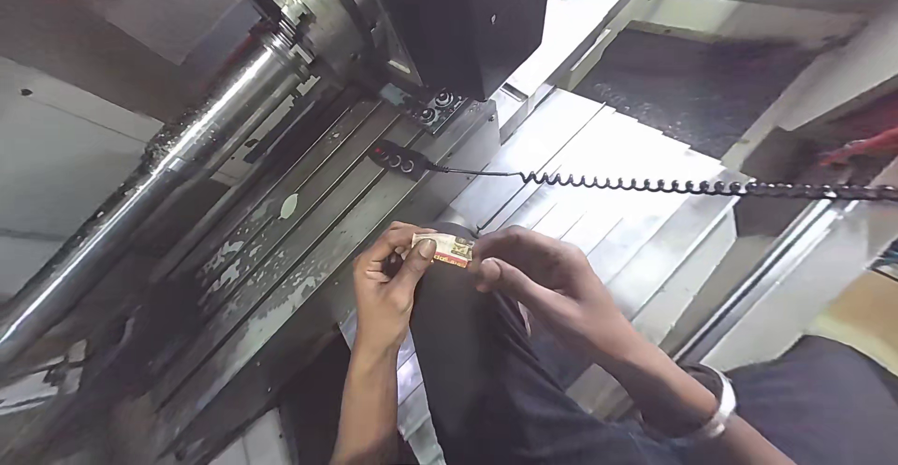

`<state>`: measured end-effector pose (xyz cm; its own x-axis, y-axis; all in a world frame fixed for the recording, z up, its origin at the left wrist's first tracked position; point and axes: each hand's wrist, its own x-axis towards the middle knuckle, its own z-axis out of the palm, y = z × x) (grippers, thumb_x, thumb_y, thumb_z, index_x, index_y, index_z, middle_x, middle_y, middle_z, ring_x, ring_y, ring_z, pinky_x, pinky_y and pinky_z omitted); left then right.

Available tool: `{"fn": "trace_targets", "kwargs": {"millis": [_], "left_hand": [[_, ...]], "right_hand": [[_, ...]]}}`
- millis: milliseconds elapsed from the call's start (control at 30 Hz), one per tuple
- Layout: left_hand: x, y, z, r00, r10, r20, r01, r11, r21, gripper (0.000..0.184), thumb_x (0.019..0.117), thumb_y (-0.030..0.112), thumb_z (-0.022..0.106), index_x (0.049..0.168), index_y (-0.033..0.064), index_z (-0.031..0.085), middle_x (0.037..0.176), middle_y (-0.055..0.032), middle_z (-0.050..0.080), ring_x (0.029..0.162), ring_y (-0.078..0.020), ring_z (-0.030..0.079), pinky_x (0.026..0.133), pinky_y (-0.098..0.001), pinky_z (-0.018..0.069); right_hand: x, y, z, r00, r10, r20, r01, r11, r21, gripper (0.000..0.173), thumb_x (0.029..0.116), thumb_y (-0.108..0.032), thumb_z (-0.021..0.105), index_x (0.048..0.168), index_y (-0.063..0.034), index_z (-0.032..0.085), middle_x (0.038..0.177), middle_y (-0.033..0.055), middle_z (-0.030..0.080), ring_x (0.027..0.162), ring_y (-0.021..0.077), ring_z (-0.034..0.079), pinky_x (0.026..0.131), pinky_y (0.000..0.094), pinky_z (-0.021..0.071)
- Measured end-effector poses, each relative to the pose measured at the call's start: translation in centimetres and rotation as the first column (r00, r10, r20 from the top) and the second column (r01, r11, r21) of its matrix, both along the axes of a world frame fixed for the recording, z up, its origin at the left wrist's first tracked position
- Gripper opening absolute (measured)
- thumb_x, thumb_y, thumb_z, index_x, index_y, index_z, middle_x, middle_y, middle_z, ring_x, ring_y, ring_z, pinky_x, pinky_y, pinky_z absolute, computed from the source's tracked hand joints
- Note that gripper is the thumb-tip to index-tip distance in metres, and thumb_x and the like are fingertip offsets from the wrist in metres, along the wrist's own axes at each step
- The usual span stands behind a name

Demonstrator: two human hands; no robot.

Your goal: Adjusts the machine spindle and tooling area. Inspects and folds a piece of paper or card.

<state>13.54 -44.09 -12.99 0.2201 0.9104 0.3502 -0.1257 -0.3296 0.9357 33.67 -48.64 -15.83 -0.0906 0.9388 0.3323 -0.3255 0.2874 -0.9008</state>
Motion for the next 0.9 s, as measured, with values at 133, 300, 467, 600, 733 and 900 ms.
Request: {"fn": "trace_targets", "kwargs": {"millis": [133, 300, 467, 600, 733, 900], "left_hand": [[0.1, 0.0, -0.1, 1.0, 0.023, 0.004, -0.023, 1.0, -0.008, 0.011, 0.0974, 0.012, 0.068, 0.104, 0.0078, 0.076, 0.102, -0.0035, 0.073, 0.086, -0.008, 0.069, 0.077, -0.0241, 0.0592], [0.2, 0.1, -0.2, 0.999, 0.037, 0.01, -0.037, 0.999, -0.007, 0.01, 0.0964, 0.011, 0.07, 0.103, 0.007, 0.076, 0.1, -0.0029, 0.073, 0.084, -0.0073, 0.069, 0.075, -0.0235, 0.0591], [0.2, 0.2, -0.3, 0.999, 0.053, 0.004, -0.053, 0.999, 0.0, 0.01, 0.0956, 0.012, 0.071, 0.103, 0.0079, 0.076, 0.099, -0.0025, 0.073, 0.085, -0.0075, 0.069, 0.075, -0.0236, 0.0591], [0.1, 0.3, -0.4, 1.0, 0.02, -0.015, -0.02, 0.999, 0.032, 0.011, 0.0958, 0.012, 0.071, 0.105, 0.0085, 0.076, 0.106, -0.0022, 0.072, 0.089, -0.006, 0.067, 0.076, -0.0209, 0.0574], [-0.5, 0.6, -0.6, 0.996, -0.081, -0.04, 0.084, 0.992, 0.093, 0.014, 0.0951, 0.012, 0.072, 0.108, 0.0105, 0.077, 0.119, -0.0034, 0.066, 0.096, -0.0058, 0.064, 0.077, -0.018, 0.0547], [-1.0, 0.8, -1.1, 0.988, -0.147, -0.056, 0.153, 0.978, 0.145, 0.013, 0.095, 0.015, 0.072, 0.108, 0.0165, 0.077, 0.131, -0.0049, 0.064, 0.114, -0.0118, 0.063, 0.093, -0.0241, 0.055]], "right_hand": [[-0.7, 0.1, -0.4, 0.999, -0.007, 0.035, 0.007, 1.0, 0.01, 0.023, 0.1013, -0.017, 0.065, 0.115, 0.0017, 0.065, 0.099, 0.0048, 0.073, 0.083, 0.0101, 0.071, 0.073, 0.0263, 0.0626], [-1.2, 0.5, -0.3, 1.0, -0.02, 0.018, 0.02, 1.0, 0.006, 0.018, 0.1013, -0.014, 0.064, 0.111, 0.001, 0.066, 0.095, 0.0046, 0.073, 0.08, 0.0104, 0.071, 0.071, 0.026, 0.0624], [-1.1, 0.7, -0.2, 0.999, -0.038, 0.015, 0.038, 0.999, 0.009, 0.015, 0.1014, -0.012, 0.063, 0.108, 0.001, 0.067, 0.092, 0.0034, 0.073, 0.078, 0.009, 0.07, 0.07, 0.025, 0.0621], [-0.9, 0.8, -0.2, 0.997, -0.071, 0.03, 0.07, 0.997, 0.029, 0.014, 0.1017, -0.011, 0.062, 0.107, 0.0009, 0.067, 0.091, 0.0027, 0.072, 0.078, 0.0082, 0.07, 0.071, 0.0242, 0.0618], [-0.8, 1.0, -0.5, 0.953, -0.231, 0.197, 0.205, 0.968, 0.145, 0.014, 0.0996, -0.011, 0.064, 0.108, 0.0002, 0.068, 0.095, 0.0026, 0.073, 0.081, 0.0044, 0.069, 0.072, 0.0199, 0.0606], [-0.8, 1.1, -0.6, 0.876, -0.379, 0.297, 0.295, 0.91, 0.291, 0.014, 0.0982, -0.009, 0.063, 0.107, -0.0019, 0.071, 0.101, 0.0039, 0.072, 0.088, 0.0026, 0.069, 0.079, 0.0179, 0.0595]]}}
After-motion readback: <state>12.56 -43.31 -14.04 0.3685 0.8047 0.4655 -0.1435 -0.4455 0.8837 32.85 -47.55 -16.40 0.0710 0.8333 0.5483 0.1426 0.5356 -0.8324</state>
